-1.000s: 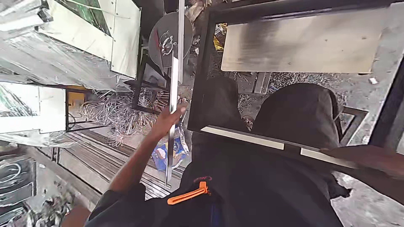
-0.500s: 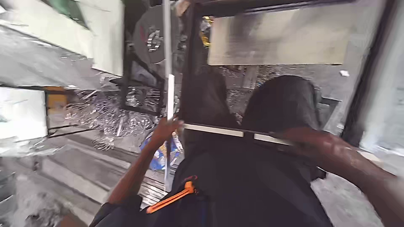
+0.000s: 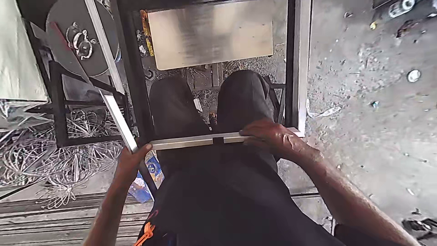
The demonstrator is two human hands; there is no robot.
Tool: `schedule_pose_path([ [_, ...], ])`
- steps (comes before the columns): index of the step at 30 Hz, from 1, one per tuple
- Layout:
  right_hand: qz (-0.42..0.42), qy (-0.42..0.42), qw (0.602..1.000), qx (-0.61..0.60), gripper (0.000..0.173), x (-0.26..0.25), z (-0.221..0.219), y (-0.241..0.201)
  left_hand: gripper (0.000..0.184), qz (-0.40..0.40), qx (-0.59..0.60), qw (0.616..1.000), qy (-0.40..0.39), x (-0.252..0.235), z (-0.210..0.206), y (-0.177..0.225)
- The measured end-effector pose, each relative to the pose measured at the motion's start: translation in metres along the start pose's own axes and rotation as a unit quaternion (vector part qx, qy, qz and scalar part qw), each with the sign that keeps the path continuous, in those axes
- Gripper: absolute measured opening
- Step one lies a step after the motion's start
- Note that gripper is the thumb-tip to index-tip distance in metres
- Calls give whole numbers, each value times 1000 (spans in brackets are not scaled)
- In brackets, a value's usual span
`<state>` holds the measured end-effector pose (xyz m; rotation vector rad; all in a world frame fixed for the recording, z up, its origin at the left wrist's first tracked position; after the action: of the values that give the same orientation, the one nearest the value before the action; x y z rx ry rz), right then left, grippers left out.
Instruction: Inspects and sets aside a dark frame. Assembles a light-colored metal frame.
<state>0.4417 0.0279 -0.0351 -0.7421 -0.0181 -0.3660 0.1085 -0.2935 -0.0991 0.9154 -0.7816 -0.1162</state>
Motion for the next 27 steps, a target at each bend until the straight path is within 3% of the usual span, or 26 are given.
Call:
schedule_pose_path([
  [7,14,86,987,133,23,5,3,-17,50,5,28,1000,5,2,-4,2],
  [14,-51,90,995,-9,21,10,-7,12,51,1,34,999,-7,1,-4,2],
  [27,-29,81,996,13,35,2,6,2,51,-18,-1,1000,24,3,15,0],
])
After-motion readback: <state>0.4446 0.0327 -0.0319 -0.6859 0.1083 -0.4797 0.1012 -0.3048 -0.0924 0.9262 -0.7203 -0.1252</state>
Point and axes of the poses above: each hand's wrist, its own x-axis away from the middle knuckle, its own z-axis out of the back of the hand, y = z × x, the point moved 6 cm from there along -x, towards the middle knuckle, and after that the axes turned 7 degrees about y, right-handed, at the moved point
